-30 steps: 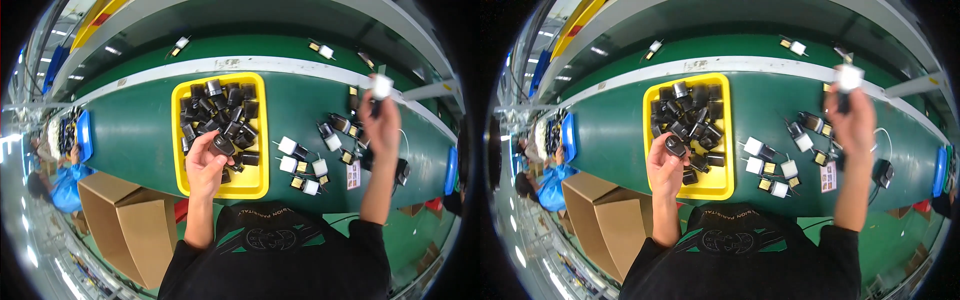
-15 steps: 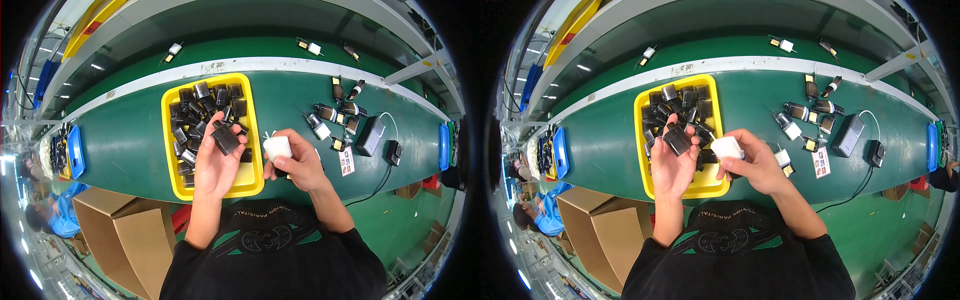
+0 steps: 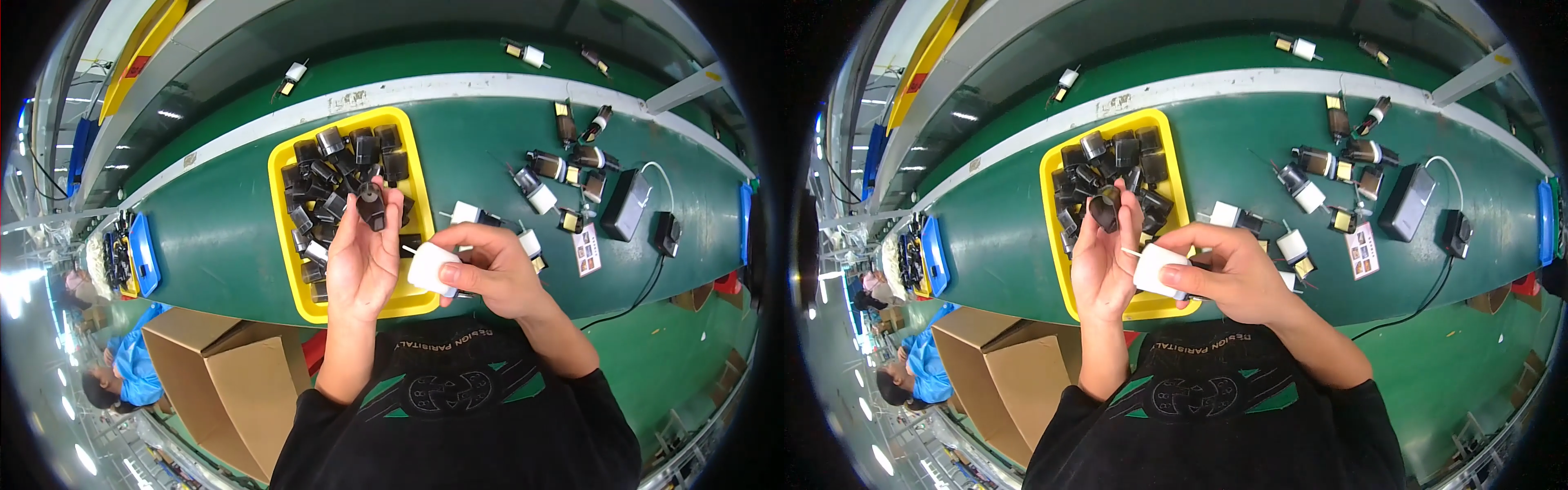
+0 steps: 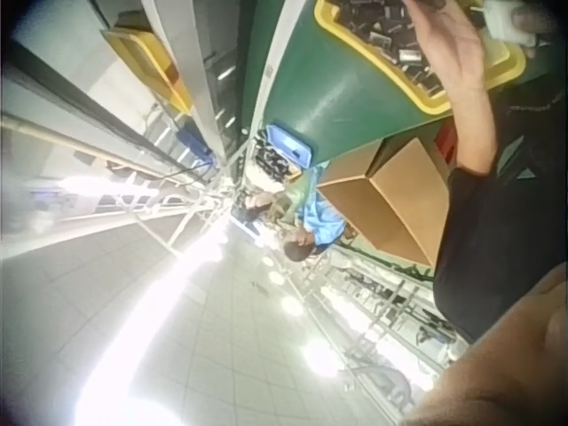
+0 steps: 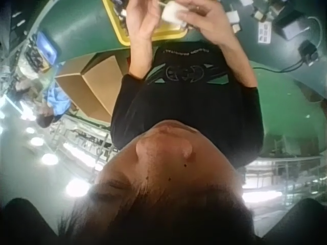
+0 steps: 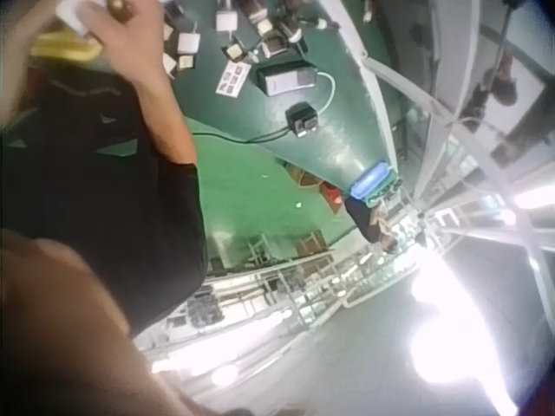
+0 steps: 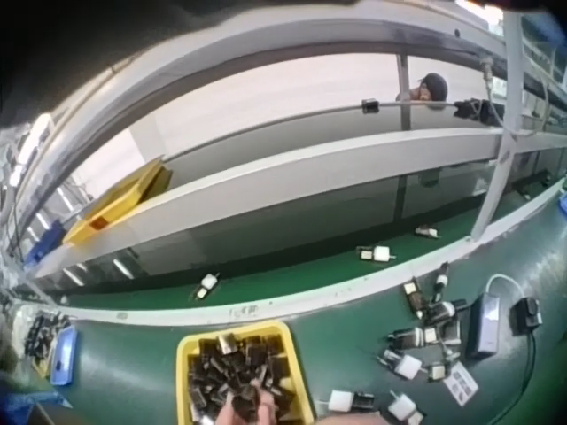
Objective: The person assembles small black and white plastic electronic components by hand on a factory assembly line.
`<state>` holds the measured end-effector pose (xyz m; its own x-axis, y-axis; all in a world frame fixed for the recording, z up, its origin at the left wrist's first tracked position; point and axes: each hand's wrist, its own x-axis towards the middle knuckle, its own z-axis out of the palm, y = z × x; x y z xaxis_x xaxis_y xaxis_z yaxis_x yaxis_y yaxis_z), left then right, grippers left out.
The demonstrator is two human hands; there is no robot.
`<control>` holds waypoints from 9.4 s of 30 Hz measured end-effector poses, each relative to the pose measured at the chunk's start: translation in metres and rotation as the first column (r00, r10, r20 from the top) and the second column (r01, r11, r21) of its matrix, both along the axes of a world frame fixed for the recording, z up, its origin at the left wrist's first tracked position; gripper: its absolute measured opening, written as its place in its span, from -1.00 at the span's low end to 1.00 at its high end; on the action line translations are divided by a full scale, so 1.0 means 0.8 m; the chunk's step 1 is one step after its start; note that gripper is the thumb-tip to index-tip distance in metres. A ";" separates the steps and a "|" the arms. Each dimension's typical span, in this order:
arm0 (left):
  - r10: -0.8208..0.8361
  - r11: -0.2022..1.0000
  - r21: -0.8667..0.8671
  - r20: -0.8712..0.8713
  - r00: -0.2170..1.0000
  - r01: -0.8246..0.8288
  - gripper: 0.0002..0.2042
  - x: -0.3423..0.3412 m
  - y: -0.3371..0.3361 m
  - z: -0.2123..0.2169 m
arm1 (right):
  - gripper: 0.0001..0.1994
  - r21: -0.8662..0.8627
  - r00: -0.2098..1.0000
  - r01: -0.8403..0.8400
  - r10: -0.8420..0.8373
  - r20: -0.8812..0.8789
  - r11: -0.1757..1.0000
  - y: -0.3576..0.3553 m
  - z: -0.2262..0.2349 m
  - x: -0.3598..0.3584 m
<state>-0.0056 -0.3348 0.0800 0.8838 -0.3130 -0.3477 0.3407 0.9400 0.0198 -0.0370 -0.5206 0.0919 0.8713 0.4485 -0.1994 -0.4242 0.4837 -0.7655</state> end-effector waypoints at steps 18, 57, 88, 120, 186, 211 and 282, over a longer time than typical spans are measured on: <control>-0.054 0.860 0.505 0.223 0.973 -0.068 -0.60 -0.015 -0.013 0.020 | -0.71 -0.485 0.728 0.525 -0.074 0.681 0.699 -0.016 0.027 0.019; -0.500 0.049 0.712 0.625 0.600 -0.701 -0.56 -0.047 -0.039 0.077 | -0.59 -0.108 0.652 0.292 -0.115 0.749 0.950 -0.025 -0.028 0.040; -0.556 0.068 0.645 0.658 0.508 -0.761 -0.55 -0.049 -0.037 0.098 | -0.63 -0.007 0.572 0.342 -0.202 0.795 0.940 -0.019 -0.010 0.027; -0.338 0.575 0.800 0.422 0.841 -0.171 -0.69 -0.026 -0.034 0.066 | -0.76 -0.277 0.989 -0.084 0.115 0.096 0.957 -0.022 0.030 0.005; -0.790 -0.612 0.634 -0.450 0.417 -0.474 -0.70 -0.011 -0.037 0.043 | -0.30 -0.727 0.818 -0.307 -0.561 0.129 -0.615 -0.497 -0.119 0.378; -0.109 0.526 0.822 0.320 0.941 -0.219 -0.52 -0.023 0.012 -0.036 | -0.53 -0.669 0.619 0.672 -0.254 0.743 -0.317 -0.478 -0.109 0.313; -0.575 -0.089 0.641 0.592 0.565 -0.763 -0.51 -0.044 -0.025 0.088 | -0.74 -0.217 0.603 0.184 0.065 0.795 0.959 -0.019 -0.013 0.047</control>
<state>-0.0409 -0.3550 0.1507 0.8475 -0.1974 0.4927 -0.5307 -0.2957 0.7943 0.0003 -0.5356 0.0811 0.7628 0.4309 0.4821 0.4271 0.2240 -0.8760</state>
